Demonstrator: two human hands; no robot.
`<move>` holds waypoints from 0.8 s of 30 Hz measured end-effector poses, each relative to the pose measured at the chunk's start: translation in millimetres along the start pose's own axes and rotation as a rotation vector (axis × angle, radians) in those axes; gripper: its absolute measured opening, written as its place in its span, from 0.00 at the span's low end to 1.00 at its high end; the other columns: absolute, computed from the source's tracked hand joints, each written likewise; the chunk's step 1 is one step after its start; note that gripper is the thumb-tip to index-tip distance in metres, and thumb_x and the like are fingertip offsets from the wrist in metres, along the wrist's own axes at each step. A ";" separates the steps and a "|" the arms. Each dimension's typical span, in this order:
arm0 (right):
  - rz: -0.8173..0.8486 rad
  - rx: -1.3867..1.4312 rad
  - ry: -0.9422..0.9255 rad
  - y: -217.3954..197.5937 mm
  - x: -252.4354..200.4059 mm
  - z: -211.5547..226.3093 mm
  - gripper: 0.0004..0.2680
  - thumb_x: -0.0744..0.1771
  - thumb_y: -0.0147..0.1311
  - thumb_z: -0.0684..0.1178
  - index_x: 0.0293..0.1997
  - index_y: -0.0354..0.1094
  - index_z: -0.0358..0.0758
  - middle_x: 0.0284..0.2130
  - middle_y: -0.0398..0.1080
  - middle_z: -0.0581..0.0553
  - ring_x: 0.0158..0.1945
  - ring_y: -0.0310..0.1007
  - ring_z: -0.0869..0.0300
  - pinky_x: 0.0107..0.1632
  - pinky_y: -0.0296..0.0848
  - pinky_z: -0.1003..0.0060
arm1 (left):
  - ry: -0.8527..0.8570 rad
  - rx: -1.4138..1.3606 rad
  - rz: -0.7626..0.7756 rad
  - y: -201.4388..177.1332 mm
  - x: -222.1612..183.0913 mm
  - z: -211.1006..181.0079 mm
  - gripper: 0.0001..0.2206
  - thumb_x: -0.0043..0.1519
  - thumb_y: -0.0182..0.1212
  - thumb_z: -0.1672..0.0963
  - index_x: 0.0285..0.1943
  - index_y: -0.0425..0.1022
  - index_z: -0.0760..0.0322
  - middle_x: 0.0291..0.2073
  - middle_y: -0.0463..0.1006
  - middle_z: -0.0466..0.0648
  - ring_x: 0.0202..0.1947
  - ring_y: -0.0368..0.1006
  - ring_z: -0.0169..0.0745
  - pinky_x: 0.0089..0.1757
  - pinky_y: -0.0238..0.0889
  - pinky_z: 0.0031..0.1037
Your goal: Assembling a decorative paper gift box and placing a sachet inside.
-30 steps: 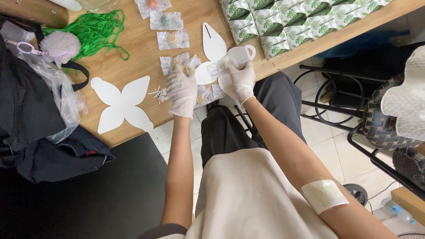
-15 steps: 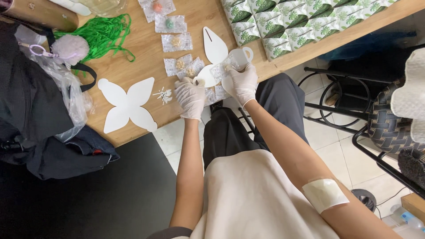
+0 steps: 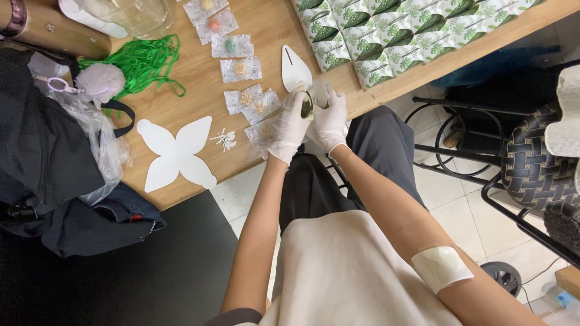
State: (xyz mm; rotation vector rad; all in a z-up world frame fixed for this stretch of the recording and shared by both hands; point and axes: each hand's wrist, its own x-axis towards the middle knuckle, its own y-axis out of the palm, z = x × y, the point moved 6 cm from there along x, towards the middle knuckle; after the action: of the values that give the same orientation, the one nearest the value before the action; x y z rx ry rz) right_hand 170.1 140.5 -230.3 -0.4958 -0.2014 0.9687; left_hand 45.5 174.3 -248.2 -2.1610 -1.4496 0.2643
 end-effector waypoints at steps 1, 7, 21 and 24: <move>-0.002 0.001 0.000 0.5 0.2 -5.0 0.15 0.61 0.66 0.42 0.52 0.73 0.33 0.47 0.68 0.36 0.48 0.72 0.47 0.51 0.73 0.58 | 0.002 0.000 0.001 -1.0 0.2 1.3 0.27 0.48 0.75 0.63 0.54 0.64 0.65 0.68 0.65 0.60 0.70 0.61 0.61 0.65 0.57 0.38; 0.168 -0.121 -0.060 -14.6 2.1 17.1 0.21 0.63 0.62 0.41 0.64 0.66 0.44 0.42 0.71 0.36 0.42 0.75 0.47 0.47 0.75 0.57 | -0.078 -0.092 -0.059 0.8 0.5 14.8 0.30 0.50 0.72 0.64 0.62 0.64 0.63 0.64 0.71 0.58 0.66 0.66 0.59 0.62 0.62 0.38; 0.491 -0.332 -0.466 -2.3 -5.6 21.5 0.13 0.70 0.48 0.49 0.58 0.65 0.30 0.38 0.62 0.23 0.39 0.66 0.35 0.46 0.69 0.47 | 0.047 0.067 -0.011 -4.5 -2.3 12.6 0.41 0.54 0.67 0.64 0.79 0.58 0.49 0.58 0.74 0.54 0.54 0.73 0.54 0.52 0.69 0.34; 0.530 -0.374 -0.474 -11.6 -5.4 34.1 0.11 0.71 0.47 0.49 0.50 0.68 0.31 0.37 0.63 0.26 0.40 0.67 0.37 0.46 0.69 0.47 | 0.011 0.090 -0.018 -16.6 -0.5 -12.1 0.39 0.54 0.68 0.63 0.78 0.60 0.51 0.54 0.75 0.53 0.52 0.73 0.53 0.51 0.69 0.34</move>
State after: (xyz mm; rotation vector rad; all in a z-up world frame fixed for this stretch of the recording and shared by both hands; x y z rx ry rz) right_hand 162.7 141.3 -194.7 -0.6723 -0.7130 1.5759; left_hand 37.2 175.0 -229.4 -2.0742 -1.4228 0.3045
